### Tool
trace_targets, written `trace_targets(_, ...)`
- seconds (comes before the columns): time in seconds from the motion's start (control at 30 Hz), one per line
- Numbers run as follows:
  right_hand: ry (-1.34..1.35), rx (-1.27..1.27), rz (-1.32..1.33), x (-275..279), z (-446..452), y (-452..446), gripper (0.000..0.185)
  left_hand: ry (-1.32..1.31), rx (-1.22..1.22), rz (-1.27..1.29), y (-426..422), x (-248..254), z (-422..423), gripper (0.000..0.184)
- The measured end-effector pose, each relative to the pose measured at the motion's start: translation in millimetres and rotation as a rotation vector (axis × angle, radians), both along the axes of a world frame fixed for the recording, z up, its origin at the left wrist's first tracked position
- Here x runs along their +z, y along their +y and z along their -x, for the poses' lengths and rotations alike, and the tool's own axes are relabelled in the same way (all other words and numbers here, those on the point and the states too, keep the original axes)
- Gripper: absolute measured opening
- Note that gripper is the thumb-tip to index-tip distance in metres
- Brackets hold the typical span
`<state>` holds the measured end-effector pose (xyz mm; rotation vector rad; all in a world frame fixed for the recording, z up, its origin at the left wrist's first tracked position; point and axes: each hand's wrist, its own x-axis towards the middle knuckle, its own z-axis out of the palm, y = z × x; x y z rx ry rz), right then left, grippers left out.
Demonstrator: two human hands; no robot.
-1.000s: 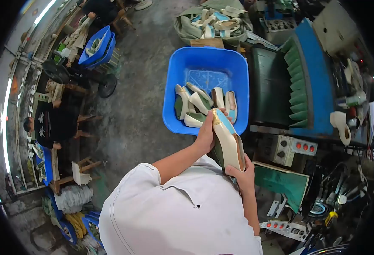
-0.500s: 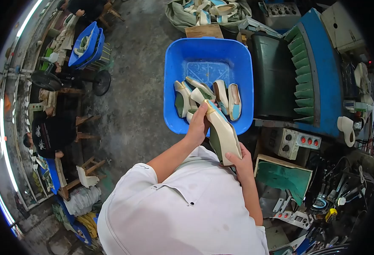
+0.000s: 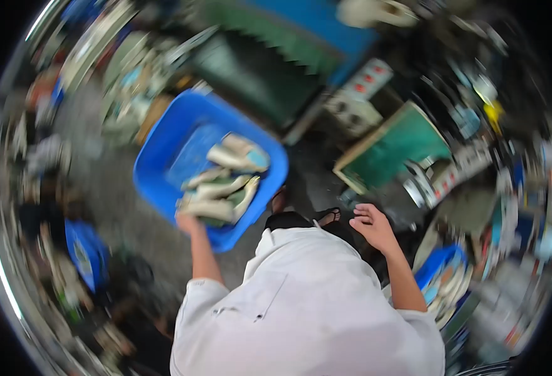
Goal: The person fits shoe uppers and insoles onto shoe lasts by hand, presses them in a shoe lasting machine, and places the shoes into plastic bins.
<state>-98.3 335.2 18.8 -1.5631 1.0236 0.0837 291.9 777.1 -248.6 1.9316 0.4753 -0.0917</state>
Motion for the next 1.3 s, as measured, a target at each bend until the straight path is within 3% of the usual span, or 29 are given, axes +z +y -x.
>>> trace_targets(0.03,-0.01,-0.078,-0.002,2,22,-3,0.056,0.04,0.051,-0.041,30,-50,-17,0.022)
trace_targets(0.07,-0.023,-0.144,-0.013,3,44,-2,0.055,0.086,0.3,0.174,24,-42,-25,0.028)
trace_targets(0.1,-0.049,-0.207,0.028,5,61,3,0.052,0.07,0.295,0.059,7,-19,-27,0.041)
trace_targets(0.17,-0.083,-0.355,0.03,-4,94,19,0.049,-0.049,0.117,-0.489,-41,15,-24,0.075)
trace_targets(0.23,-0.098,-0.481,0.035,-18,122,35,0.046,-0.288,-0.198,-0.626,-93,24,-28,0.085)
trace_targets(0.33,-0.188,-0.634,0.112,-44,166,61,0.044,-0.6,-0.497,-0.437,-215,58,-22,0.083)
trace_targets(0.47,-0.3,-1.004,0.278,-44,252,50,0.033,-0.733,-0.697,-0.124,-389,183,80,0.084)
trace_targets(0.53,-0.284,-1.176,0.495,-43,315,37,0.029,-0.733,-0.779,-0.024,-444,232,147,0.086)
trace_targets(0.67,0.037,-1.463,0.842,-54,456,20,0.027,-0.985,-1.05,0.093,-511,276,251,0.081)
trace_targets(0.8,0.376,-1.51,0.99,-104,589,12,0.031,-1.18,-1.219,0.132,-529,311,349,0.072)
trace_targets(0.87,0.382,-1.508,0.981,-114,633,-7,0.035,-1.226,-1.3,0.137,-530,319,373,0.069)
trace_targets(1.03,0.551,-1.366,1.052,-144,705,-91,0.046,-1.095,-1.405,0.207,-529,322,424,0.065)
trace_targets(1.13,0.521,-1.402,0.988,-156,722,-138,0.05,-1.001,-1.427,0.317,-528,318,447,0.064)
trace_targets(1.23,0.587,-1.382,0.76,-151,727,-155,0.038,-0.964,-1.456,0.383,-521,318,474,0.063)
trace_targets(1.3,0.68,-1.368,0.751,-150,730,-160,0.031,-0.912,-1.529,0.345,-510,315,484,0.06)
